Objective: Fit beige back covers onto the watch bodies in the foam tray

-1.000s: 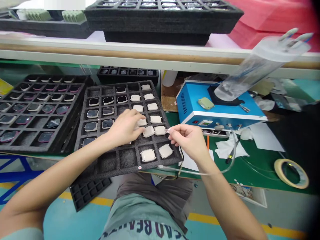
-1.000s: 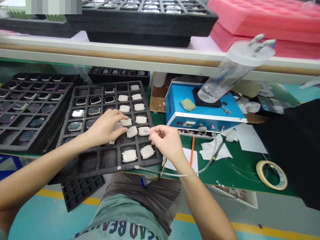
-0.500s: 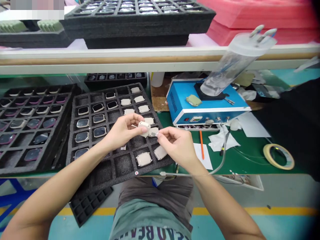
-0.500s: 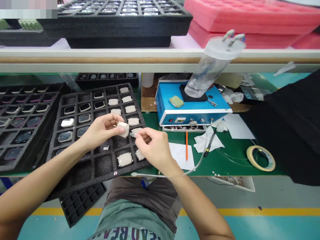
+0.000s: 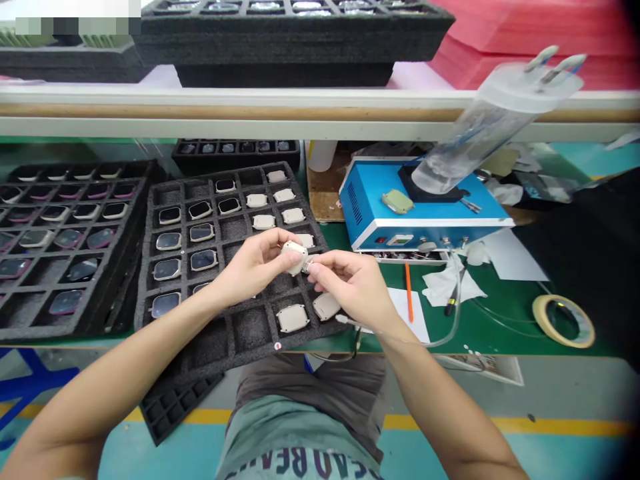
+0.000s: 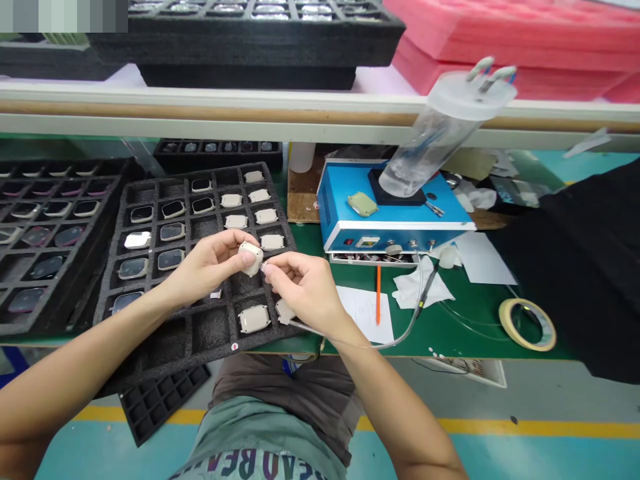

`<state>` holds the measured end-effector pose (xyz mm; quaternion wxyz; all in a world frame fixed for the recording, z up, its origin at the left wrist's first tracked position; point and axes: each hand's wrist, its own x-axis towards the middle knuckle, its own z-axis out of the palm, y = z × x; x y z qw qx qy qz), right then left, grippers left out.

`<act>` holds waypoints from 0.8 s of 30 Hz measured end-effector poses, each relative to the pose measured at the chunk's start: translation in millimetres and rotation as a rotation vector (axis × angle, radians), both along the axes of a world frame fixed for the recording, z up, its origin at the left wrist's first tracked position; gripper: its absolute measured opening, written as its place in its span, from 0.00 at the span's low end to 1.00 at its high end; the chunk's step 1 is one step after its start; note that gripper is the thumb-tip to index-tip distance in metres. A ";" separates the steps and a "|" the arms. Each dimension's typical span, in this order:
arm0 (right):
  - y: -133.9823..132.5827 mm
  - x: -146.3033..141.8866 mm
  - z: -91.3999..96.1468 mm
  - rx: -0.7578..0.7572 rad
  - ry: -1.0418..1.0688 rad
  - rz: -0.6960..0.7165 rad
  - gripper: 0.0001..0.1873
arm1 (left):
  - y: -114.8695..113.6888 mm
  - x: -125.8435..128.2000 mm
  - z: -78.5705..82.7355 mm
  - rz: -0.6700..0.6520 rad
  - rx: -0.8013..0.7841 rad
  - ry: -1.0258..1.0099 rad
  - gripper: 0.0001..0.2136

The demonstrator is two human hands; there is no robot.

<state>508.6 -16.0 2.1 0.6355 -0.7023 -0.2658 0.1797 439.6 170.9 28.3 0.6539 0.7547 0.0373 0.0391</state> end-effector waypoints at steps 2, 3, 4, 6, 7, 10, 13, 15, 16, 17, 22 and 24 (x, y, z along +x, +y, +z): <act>1.7 3.3 1.2 0.039 0.094 0.058 0.15 | -2.3 -1.6 -1.3 -0.027 -0.035 -0.010 0.16; 3.1 4.5 1.2 0.053 0.129 0.073 0.16 | -3.8 -2.9 -2.6 -0.034 -0.043 -0.016 0.17; 4.8 5.1 0.9 0.063 0.157 0.081 0.18 | -5.6 -4.4 -4.1 -0.040 -0.045 -0.021 0.17; 8.8 5.0 -0.9 0.080 0.204 0.088 0.21 | -9.8 -8.2 -8.0 -0.042 -0.027 -0.033 0.15; 10.8 4.4 -2.0 0.089 0.225 0.089 0.23 | -12.2 -10.3 -10.0 -0.033 0.000 -0.038 0.14; 16.0 1.7 -5.5 0.102 0.275 0.092 0.25 | -18.7 -15.4 -15.3 0.029 0.140 -0.061 0.12; 21.0 1.3 -7.1 0.099 0.320 0.096 0.27 | -22.2 -16.9 -17.5 0.077 0.221 -0.101 0.10; 24.4 3.5 -7.0 0.101 0.363 0.127 0.30 | -22.5 -16.1 -17.2 0.086 0.183 -0.097 0.11; 25.4 5.0 -6.7 0.106 0.383 0.148 0.31 | -22.2 -15.4 -16.7 0.078 0.125 -0.077 0.12; 25.5 6.3 -6.2 0.112 0.398 0.166 0.32 | -21.9 -14.6 -15.9 0.066 0.038 -0.045 0.13; -2.1 -6.5 -4.3 0.143 0.521 0.084 0.30 | -19.0 -9.3 -10.9 0.115 -0.338 0.061 0.16; -25.9 -25.4 -7.3 0.195 0.626 -0.022 0.24 | -16.3 -7.8 -8.1 0.184 -0.339 0.056 0.18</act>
